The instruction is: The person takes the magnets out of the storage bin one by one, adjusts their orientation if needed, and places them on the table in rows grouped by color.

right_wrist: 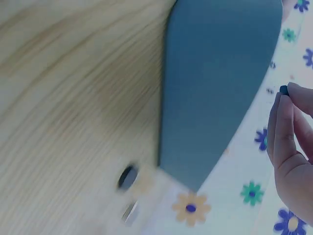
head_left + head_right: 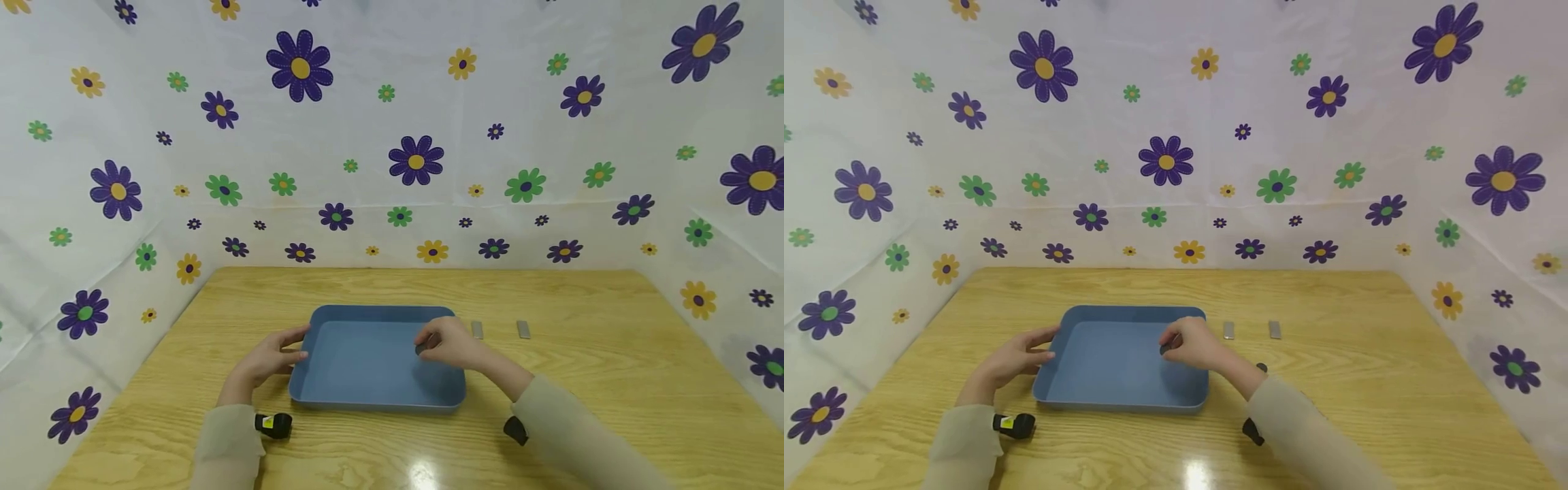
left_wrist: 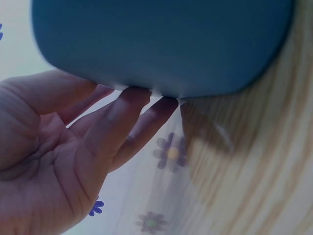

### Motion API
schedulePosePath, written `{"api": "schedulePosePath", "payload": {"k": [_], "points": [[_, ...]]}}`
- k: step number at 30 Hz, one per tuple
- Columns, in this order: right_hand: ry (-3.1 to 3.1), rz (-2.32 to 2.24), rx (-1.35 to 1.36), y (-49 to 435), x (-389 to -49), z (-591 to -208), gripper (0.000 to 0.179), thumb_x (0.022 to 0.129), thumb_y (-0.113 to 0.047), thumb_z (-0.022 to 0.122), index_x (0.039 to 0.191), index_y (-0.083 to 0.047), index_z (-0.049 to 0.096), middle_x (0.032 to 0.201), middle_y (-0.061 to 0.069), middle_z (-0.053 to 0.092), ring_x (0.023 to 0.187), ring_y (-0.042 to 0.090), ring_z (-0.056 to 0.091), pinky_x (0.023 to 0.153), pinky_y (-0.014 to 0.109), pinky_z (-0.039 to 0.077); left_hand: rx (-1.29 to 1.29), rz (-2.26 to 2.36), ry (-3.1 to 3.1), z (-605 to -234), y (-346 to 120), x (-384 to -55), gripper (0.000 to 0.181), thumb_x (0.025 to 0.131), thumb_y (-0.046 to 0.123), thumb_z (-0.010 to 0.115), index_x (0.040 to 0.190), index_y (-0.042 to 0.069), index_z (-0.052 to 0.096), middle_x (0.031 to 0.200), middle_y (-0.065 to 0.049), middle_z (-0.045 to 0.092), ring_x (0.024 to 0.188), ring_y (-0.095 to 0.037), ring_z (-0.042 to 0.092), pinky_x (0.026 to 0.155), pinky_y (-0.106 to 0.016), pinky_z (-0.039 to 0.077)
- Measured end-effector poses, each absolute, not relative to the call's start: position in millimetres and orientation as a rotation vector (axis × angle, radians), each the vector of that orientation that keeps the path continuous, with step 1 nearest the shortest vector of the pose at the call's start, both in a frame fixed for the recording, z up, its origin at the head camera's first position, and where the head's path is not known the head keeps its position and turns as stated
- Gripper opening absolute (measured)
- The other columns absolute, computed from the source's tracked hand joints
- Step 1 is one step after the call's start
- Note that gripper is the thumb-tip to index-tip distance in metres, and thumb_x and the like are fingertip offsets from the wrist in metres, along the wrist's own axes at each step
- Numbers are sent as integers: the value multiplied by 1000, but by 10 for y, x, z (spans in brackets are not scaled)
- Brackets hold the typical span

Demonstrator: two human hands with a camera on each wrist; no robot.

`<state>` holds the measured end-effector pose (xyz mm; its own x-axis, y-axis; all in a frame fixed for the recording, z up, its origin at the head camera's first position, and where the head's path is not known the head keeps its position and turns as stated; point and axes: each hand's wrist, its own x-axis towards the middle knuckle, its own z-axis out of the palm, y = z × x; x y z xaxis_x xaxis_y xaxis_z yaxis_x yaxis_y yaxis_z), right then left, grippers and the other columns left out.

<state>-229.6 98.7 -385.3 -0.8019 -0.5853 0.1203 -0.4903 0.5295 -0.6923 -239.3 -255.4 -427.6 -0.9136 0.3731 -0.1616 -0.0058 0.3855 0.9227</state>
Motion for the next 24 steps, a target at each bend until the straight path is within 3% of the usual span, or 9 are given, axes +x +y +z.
{"api": "schedulePosePath", "payload": {"k": [12, 24], "points": [[2669, -1195, -772, 1758, -2223, -3885, 19, 76, -1, 65, 93, 7, 63, 90, 11, 61, 74, 17, 58, 59, 25, 48, 324, 1544, 2309, -4279, -2565, -2384, 57, 89, 7, 52, 139, 1, 25, 139, -26, 22, 113, -39, 42, 80, -42, 47], [2716, -1099, -627, 2358, -2069, -3922, 19, 77, 0, 64, 92, 10, 60, 87, 13, 59, 77, 28, 59, 62, 31, 50, 341, 1546, 2303, -4289, -2576, -2383, 57, 89, 7, 52, 139, 1, 26, 140, -25, 20, 114, -39, 41, 80, -42, 46]]}}
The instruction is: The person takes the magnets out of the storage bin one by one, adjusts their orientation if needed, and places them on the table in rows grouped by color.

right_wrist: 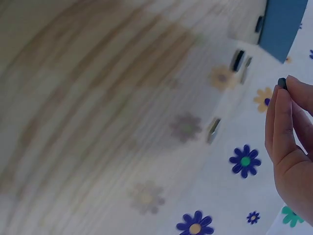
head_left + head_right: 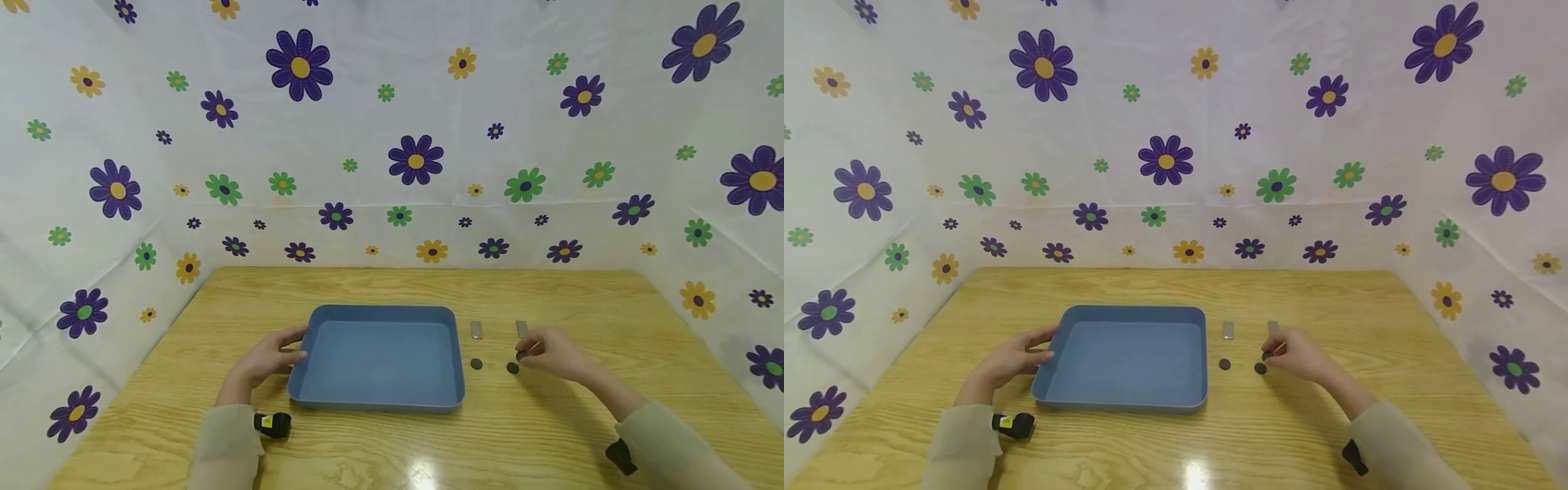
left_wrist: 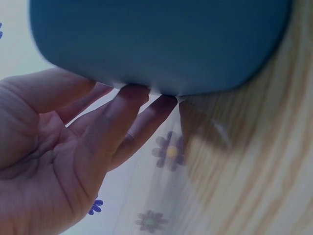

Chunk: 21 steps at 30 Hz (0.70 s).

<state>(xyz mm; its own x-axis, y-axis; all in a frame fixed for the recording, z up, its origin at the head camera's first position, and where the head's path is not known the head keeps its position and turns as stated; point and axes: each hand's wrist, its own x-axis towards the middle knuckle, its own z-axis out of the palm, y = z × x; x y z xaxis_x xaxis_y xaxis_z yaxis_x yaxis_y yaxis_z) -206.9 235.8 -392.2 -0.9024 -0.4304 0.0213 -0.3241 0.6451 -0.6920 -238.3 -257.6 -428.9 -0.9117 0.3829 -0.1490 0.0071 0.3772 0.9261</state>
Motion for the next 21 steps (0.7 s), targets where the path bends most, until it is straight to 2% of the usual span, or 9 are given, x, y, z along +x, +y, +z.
{"api": "schedulePosePath", "payload": {"k": [7, 13, 21], "points": [[2799, -955, -652, 2591, -2065, -4018, 14, 73, 1, 67, 84, 8, 63, 80, 10, 61, 72, 27, 59, 62, 33, 50, 338, 1565, 2288, -4288, -2583, -2389, 57, 89, 8, 53, 139, 2, 26, 140, -25, 20, 114, -39, 41, 80, -42, 46], [2815, -903, -582, 2656, -2077, -4056, 13, 72, 2, 67, 83, 8, 62, 80, 11, 61, 74, 28, 59, 65, 38, 50, 327, 1561, 2296, -4291, -2584, -2395, 58, 89, 9, 53, 139, 2, 26, 140, -25, 20, 113, -39, 42, 81, -43, 46], [2861, -788, -534, 2666, -2071, -4091, 9, 70, 4, 68, 78, 3, 63, 77, 8, 61, 71, 26, 59, 61, 36, 50, 326, 1556, 2300, -4291, -2573, -2383, 58, 89, 9, 53, 139, 1, 26, 139, -26, 21, 113, -39, 43, 81, -43, 46]]}}
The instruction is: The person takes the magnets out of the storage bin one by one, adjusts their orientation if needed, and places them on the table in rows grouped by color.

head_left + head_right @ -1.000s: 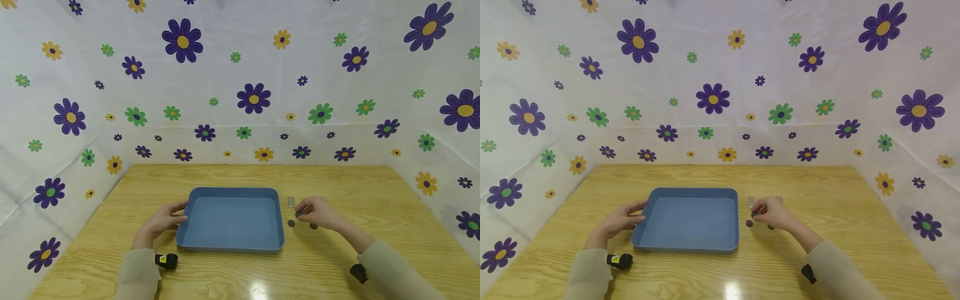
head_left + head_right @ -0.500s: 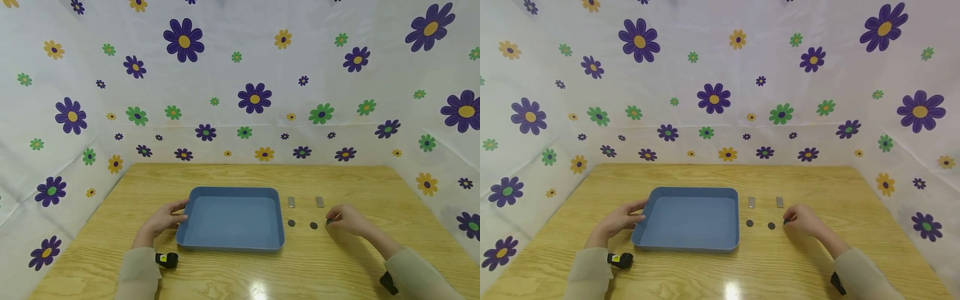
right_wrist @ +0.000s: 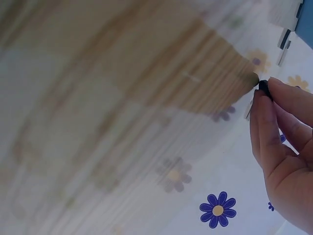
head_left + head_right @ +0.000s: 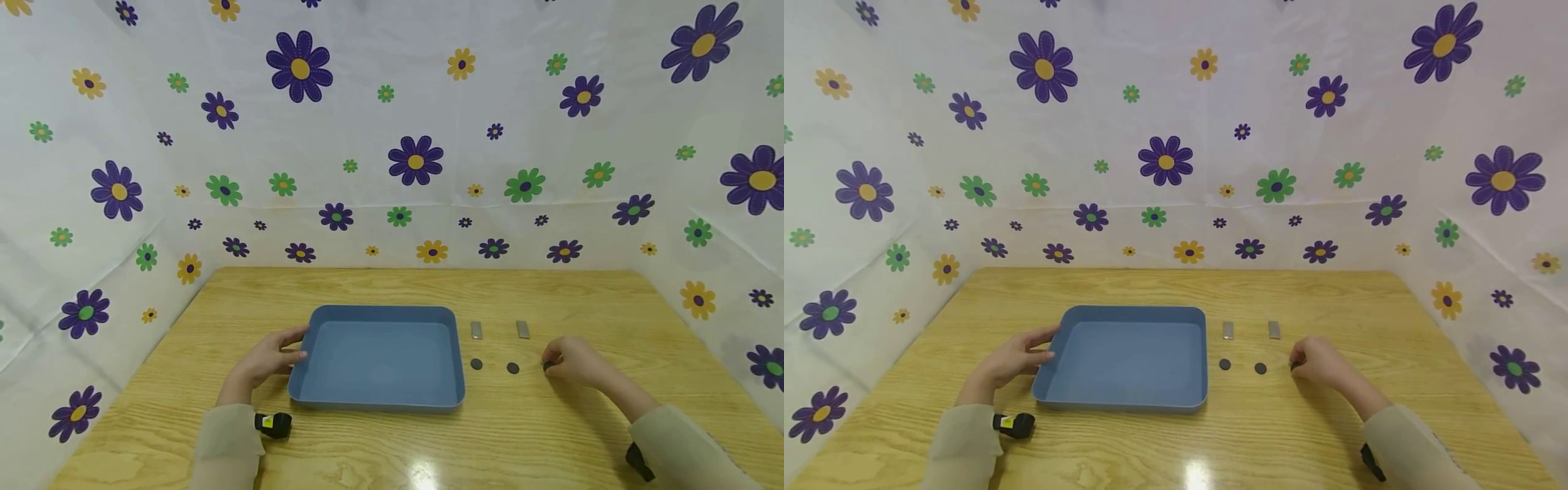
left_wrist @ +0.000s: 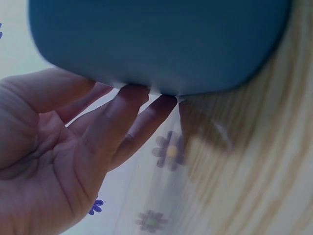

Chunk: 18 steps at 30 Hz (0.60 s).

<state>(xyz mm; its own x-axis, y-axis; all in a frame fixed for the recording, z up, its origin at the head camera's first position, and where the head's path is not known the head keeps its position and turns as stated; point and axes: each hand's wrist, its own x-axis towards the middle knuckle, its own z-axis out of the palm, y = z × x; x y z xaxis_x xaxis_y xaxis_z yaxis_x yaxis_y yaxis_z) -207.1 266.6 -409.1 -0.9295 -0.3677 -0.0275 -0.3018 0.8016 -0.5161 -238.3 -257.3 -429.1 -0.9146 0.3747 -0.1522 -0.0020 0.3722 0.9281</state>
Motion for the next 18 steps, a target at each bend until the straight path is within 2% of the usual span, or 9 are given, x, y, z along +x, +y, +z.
{"api": "schedulePosePath", "payload": {"k": [9, 18], "points": [[2890, -703, -527, 2669, -2061, -4108, 9, 70, 5, 67, 75, -1, 62, 75, 5, 60, 69, 23, 58, 59, 35, 49, 333, 1527, 2333, -4275, -2573, -2381, 57, 89, 8, 53, 138, 0, 26, 138, -27, 23, 115, -40, 40, 82, -43, 45], [2905, -665, -546, 2671, -2061, -4114, 8, 71, 3, 66, 75, -3, 63, 75, 3, 60, 70, 22, 57, 60, 37, 48, 293, 1477, 2399, -4252, -2595, -2385, 59, 89, 22, 54, 138, 0, 28, 138, -24, 25, 119, -39, 35, 85, -44, 43]]}}
